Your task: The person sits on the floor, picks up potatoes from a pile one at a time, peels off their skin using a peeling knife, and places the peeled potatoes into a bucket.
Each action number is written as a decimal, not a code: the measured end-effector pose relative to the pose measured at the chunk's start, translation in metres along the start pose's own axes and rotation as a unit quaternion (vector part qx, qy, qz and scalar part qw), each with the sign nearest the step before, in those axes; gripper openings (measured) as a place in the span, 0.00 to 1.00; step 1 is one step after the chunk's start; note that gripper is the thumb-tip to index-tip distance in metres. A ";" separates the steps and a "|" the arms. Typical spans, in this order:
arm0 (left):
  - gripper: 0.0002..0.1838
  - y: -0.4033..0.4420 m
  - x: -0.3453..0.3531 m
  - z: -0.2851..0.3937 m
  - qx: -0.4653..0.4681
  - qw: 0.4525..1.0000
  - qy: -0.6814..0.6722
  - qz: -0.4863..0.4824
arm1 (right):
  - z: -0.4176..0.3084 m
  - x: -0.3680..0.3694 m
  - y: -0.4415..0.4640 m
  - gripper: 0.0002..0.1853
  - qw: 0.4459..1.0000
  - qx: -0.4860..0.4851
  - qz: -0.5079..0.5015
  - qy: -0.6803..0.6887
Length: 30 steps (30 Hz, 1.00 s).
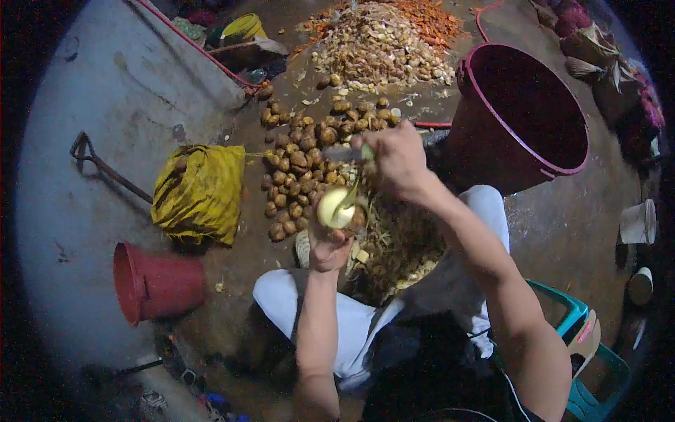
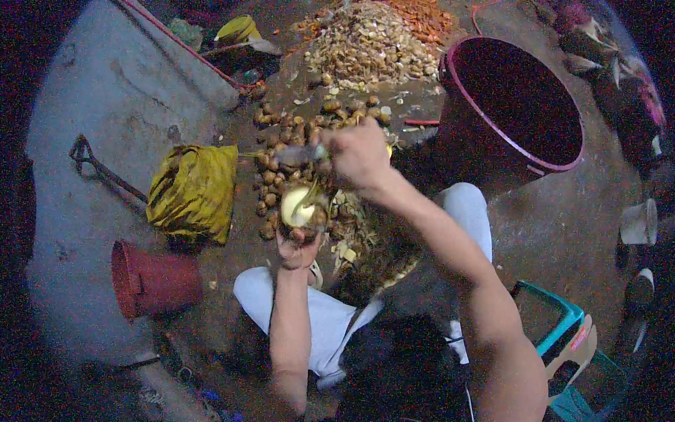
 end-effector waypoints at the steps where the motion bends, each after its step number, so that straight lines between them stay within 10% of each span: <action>1: 0.49 -0.002 0.004 0.001 0.021 0.998 0.044 -0.032 | 0.015 0.004 -0.001 0.15 0.998 0.048 -0.016 -0.032; 6: 0.50 -0.001 0.020 0.012 -0.042 0.989 -0.028 -0.135 | 0.039 0.012 -0.005 0.17 0.983 0.173 -0.028 0.056; 10: 0.48 0.002 0.015 0.014 0.047 0.989 0.122 -0.069 | -0.018 -0.007 0.004 0.16 0.995 -0.023 -0.055 -0.080; 17: 0.42 0.004 0.009 0.017 0.017 0.991 0.046 -0.128 | 0.041 0.016 -0.005 0.13 0.990 0.130 -0.023 0.040; 20: 0.41 0.006 -0.004 0.010 0.040 0.992 0.095 -0.078 | -0.012 -0.007 0.005 0.15 0.994 0.009 -0.081 -0.078; 30: 0.38 0.007 -0.006 0.003 0.011 0.996 0.008 -0.083 | -0.006 0.000 0.007 0.19 0.997 0.048 -0.052 -0.040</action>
Point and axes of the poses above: each hand's wrist, its own y-axis towards the middle knuckle, its own x-axis out of the palm, z = x × y, the point moved 4 cm from there along y, towards the middle knuckle, and after that the axes turned 14 degrees about -x, right-handed, at the moved point
